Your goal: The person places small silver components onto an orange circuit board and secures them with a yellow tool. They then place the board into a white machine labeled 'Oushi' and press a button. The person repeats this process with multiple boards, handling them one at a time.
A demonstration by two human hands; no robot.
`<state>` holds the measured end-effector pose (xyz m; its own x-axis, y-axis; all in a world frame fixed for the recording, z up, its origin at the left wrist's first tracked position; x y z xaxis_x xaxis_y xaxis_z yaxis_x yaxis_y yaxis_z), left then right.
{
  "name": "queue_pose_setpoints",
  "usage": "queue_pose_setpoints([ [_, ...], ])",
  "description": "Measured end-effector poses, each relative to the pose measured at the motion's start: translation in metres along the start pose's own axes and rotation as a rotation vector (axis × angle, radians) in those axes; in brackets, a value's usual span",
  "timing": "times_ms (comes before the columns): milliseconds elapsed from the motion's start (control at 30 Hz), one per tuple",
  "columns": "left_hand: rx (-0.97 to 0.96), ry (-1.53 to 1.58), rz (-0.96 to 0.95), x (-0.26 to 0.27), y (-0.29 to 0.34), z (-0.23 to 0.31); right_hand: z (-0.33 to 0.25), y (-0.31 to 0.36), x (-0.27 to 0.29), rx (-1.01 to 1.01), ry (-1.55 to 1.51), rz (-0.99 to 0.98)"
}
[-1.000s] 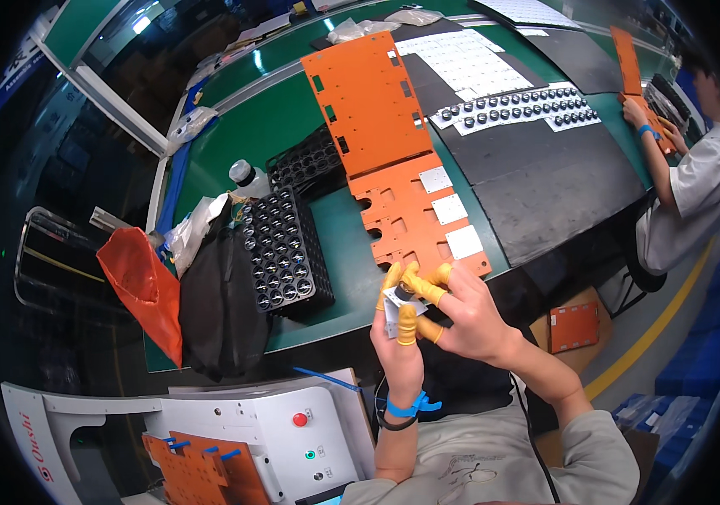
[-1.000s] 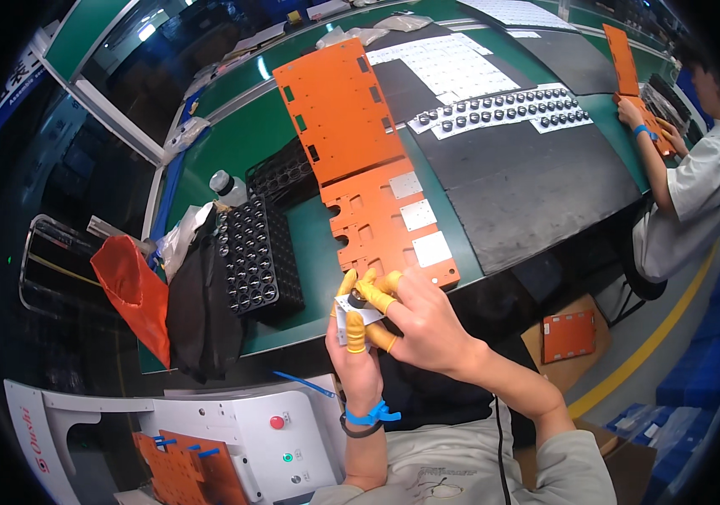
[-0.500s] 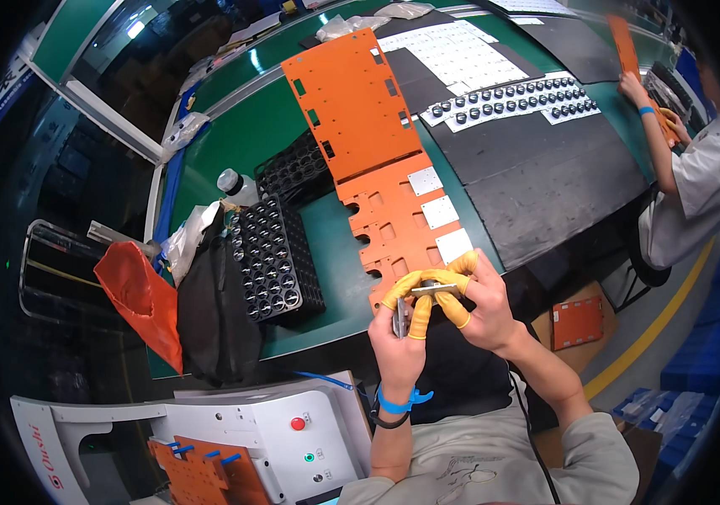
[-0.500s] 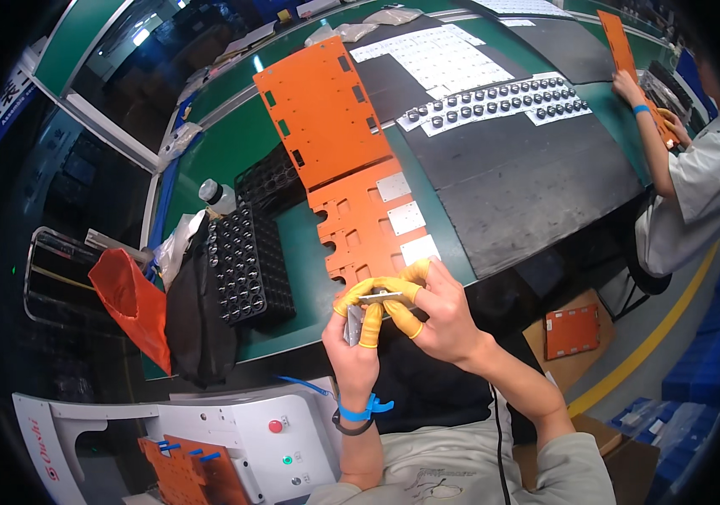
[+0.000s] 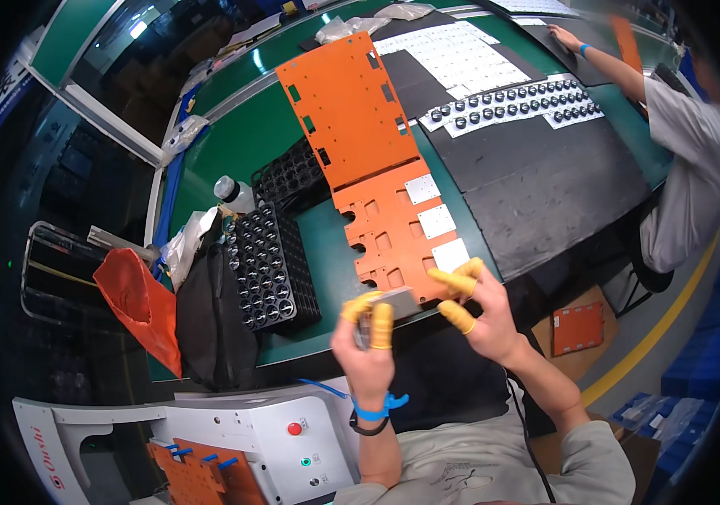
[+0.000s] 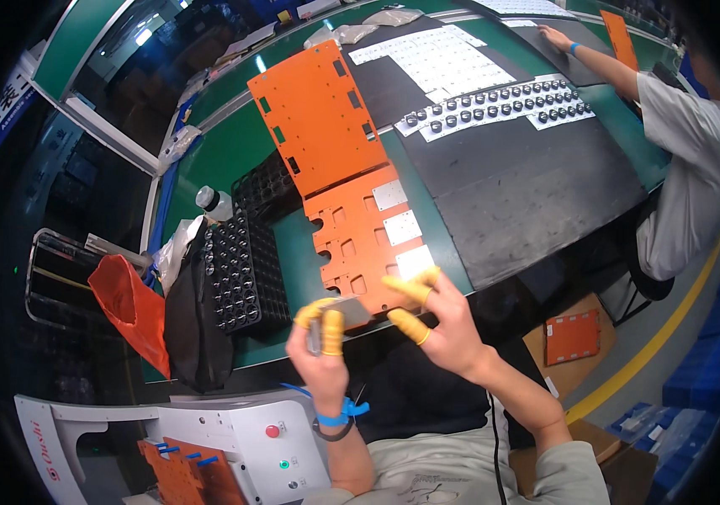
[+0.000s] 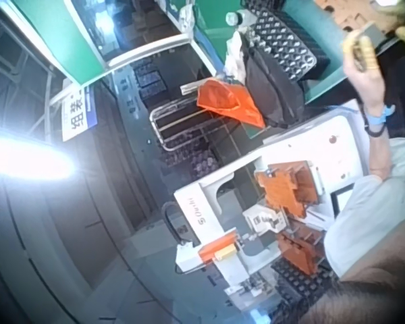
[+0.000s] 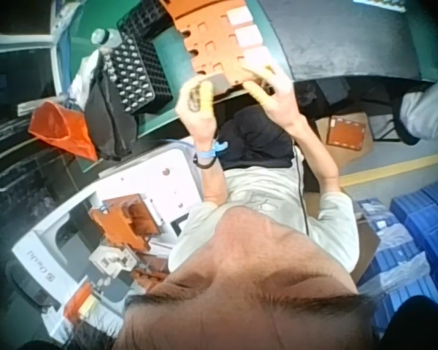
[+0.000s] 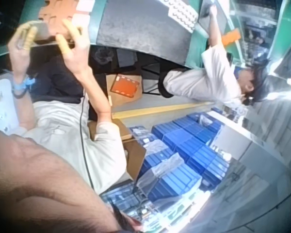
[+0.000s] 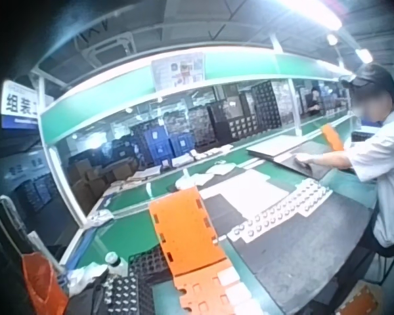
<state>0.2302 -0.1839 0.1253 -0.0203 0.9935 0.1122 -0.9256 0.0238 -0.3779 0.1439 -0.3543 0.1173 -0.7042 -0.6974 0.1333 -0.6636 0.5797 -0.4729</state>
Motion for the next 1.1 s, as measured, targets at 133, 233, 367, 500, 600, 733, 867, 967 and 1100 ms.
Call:
queue_pose_setpoints([
  [133, 0.007, -0.437, 0.111, 0.013, -0.015, -0.018, 0.015, -0.001, 0.015, 0.017, 0.028, 0.082],
  [233, -0.003, -0.571, 0.076, 0.004, -0.015, -0.021, 0.016, 0.003, 0.013, -0.008, 0.007, 0.088],
  [367, 0.057, -0.603, 0.004, 0.004, -0.02, -0.03, 0.015, 0.005, 0.016, 0.004, 0.004, 0.103],
  [500, 0.139, -0.694, -0.138, 0.002, -0.034, -0.031, 0.014, 0.002, 0.028, 0.02, 0.03, 0.145],
  [600, 0.129, -0.769, -0.224, 0.002, -0.037, -0.037, 0.013, 0.003, 0.035, 0.029, 0.035, 0.167],
  [733, 0.134, -0.771, -0.257, 0.002, -0.038, -0.046, 0.013, 0.003, 0.032, 0.028, 0.038, 0.158],
  [867, 0.216, -0.721, -0.232, 0.003, -0.035, -0.047, -0.007, 0.004, 0.005, 0.032, 0.002, 0.046],
  [967, 0.227, -0.672, -0.111, 0.011, -0.026, -0.044, -0.029, 0.002, -0.026, 0.086, -0.056, -0.114],
  [1100, 0.08, -0.445, 0.048, 0.029, 0.0, -0.047, -0.049, -0.014, -0.076, 0.094, -0.177, -0.232],
])
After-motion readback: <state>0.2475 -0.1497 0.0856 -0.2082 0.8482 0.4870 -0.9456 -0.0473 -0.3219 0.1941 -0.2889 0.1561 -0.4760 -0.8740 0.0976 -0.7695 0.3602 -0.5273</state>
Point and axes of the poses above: each hand's wrist, its own y-axis away from the middle knuckle, its own x-axis out of the back of the hand, z = x × y, the point moved 5 cm from there along -y, towards the middle knuckle, and after that the axes turned 14 degrees about z, right-handed, at the moved point
